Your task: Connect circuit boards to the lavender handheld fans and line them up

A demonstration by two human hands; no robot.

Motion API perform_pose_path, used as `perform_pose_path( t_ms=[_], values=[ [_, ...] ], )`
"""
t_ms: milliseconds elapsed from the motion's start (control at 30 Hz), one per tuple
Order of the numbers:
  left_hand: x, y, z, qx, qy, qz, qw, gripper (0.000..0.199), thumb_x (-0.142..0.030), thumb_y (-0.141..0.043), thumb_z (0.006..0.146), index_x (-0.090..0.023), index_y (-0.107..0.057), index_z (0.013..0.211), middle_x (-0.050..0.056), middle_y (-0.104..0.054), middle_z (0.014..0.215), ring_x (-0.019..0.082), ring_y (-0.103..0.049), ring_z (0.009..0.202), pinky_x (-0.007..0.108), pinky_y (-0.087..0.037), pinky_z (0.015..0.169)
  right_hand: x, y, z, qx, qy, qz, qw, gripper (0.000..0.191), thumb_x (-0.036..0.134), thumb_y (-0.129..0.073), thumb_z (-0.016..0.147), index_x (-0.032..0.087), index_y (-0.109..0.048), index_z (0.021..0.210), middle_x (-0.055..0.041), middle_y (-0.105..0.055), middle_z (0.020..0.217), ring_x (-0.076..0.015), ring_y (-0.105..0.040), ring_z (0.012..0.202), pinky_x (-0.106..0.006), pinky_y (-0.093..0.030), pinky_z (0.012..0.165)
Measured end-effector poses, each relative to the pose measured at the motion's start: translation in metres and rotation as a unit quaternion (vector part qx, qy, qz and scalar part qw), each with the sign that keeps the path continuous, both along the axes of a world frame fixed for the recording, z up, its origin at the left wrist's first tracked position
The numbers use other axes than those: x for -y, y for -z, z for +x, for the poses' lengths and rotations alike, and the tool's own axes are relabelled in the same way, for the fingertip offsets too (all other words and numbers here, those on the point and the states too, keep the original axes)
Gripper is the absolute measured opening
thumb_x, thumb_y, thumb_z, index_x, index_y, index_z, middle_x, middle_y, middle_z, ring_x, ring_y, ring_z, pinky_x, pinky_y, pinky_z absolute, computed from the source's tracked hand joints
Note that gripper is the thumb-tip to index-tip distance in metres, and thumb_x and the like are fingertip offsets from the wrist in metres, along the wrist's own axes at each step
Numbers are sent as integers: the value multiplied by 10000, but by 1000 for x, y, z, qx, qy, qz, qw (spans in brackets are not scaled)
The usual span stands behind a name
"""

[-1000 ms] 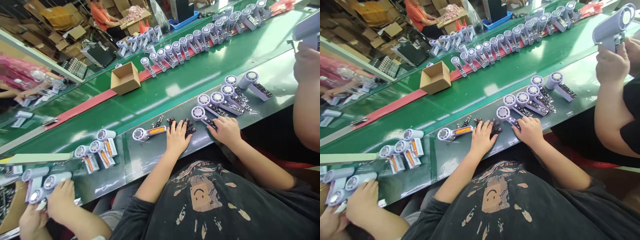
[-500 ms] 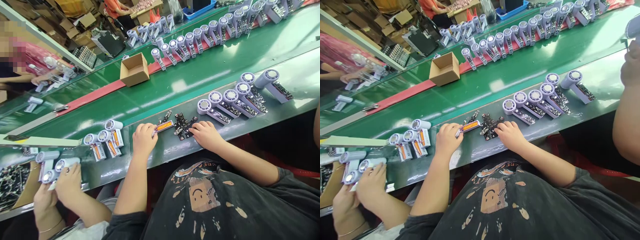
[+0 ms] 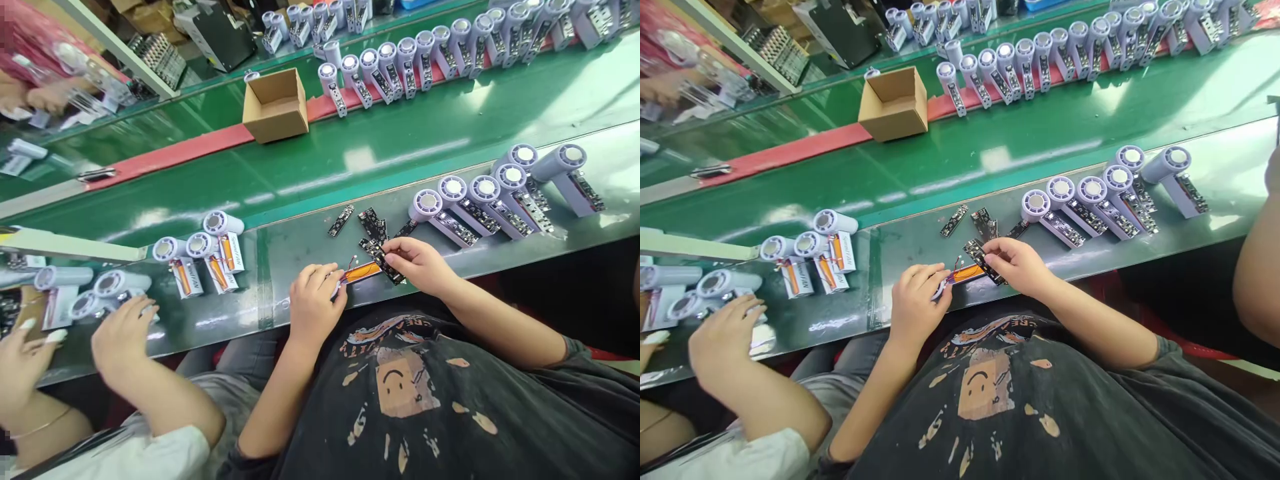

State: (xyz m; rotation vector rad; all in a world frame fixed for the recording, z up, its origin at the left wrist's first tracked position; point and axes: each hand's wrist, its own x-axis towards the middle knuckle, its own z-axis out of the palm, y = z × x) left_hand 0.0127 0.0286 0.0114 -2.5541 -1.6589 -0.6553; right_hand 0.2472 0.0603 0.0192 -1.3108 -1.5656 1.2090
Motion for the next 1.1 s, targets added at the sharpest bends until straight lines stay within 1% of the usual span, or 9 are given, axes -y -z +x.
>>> perform_pose_path(
  t_ms=[200,400,533,600,667,733,867,933,1100],
  values=[
    [-3,5,-9,24,42,23,999,220,-259,-563,912,-256,-672,1102,66,-697,1209,302,-553,1242,541,-353,1081,1,3,-18,-121,24,-33,992,201,380,-615,788,220,-522,869,14,-608,775,-121,-570,643,-279,-498,622],
    [18,-31,-6,232,89,-130,960,387,-502,-445,931,-195,-674,988,99,-718,972,248,-643,969,435,-473,934,31,-9,-21,12,-106,256,961,156,242,-546,888,318,-662,817,-55,-706,943,-241,-660,1034,-461,-514,942],
    [23,-34,10,491,87,-386,776,596,-709,-429,867,-159,-651,936,104,-697,885,242,-655,906,377,-508,844,21,4,-23,97,-149,449,876,301,171,-622,837,428,-710,967,-36,-683,983,-243,-619,1033,-438,-505,910],
    [21,-28,15,612,54,-407,676,510,-673,-570,804,-172,-606,898,67,-679,814,210,-657,825,353,-511,811,13,7,-27,93,-146,501,848,381,146,-673,798,427,-689,1054,-44,-642,1047,-245,-596,1052,-414,-513,882],
    [18,-21,14,696,-11,-344,630,419,-588,-637,767,-192,-537,859,15,-627,724,156,-618,679,325,-507,737,6,11,-31,109,-111,505,849,417,165,-705,783,396,-655,1126,-60,-604,1117,-257,-592,1053,-426,-508,877],
    [15,-19,9,707,-69,-268,651,345,-521,-608,774,-204,-484,827,-28,-553,653,112,-535,565,294,-486,651,0,17,-33,181,-96,475,855,353,257,-676,823,348,-638,1162,-73,-622,1142,-278,-610,1018,-451,-495,853],
    [12,-25,-3,407,-58,-244,878,242,-396,-654,773,-196,-574,883,-14,-578,698,121,-530,611,272,-478,635,-8,35,-35,316,-147,399,848,297,355,-500,907,297,-669,1144,-59,-716,1073,-280,-668,911,-437,-493,758],
    [12,-27,-1,193,-24,-229,954,195,-373,-636,830,-198,-633,916,28,-645,797,159,-598,706,286,-495,671,-10,42,-34,316,-157,376,857,303,343,-458,917,292,-683,1115,-53,-731,1045,-255,-690,846,-412,-510,713],
    [9,-17,5,-20,-8,-168,986,226,-326,-506,950,-205,-673,1043,66,-688,930,197,-668,788,306,-524,672,-3,41,-28,245,-193,334,889,297,414,-473,931,263,-704,1039,-59,-740,999,-225,-722,787,-356,-574,649]
  ],
)
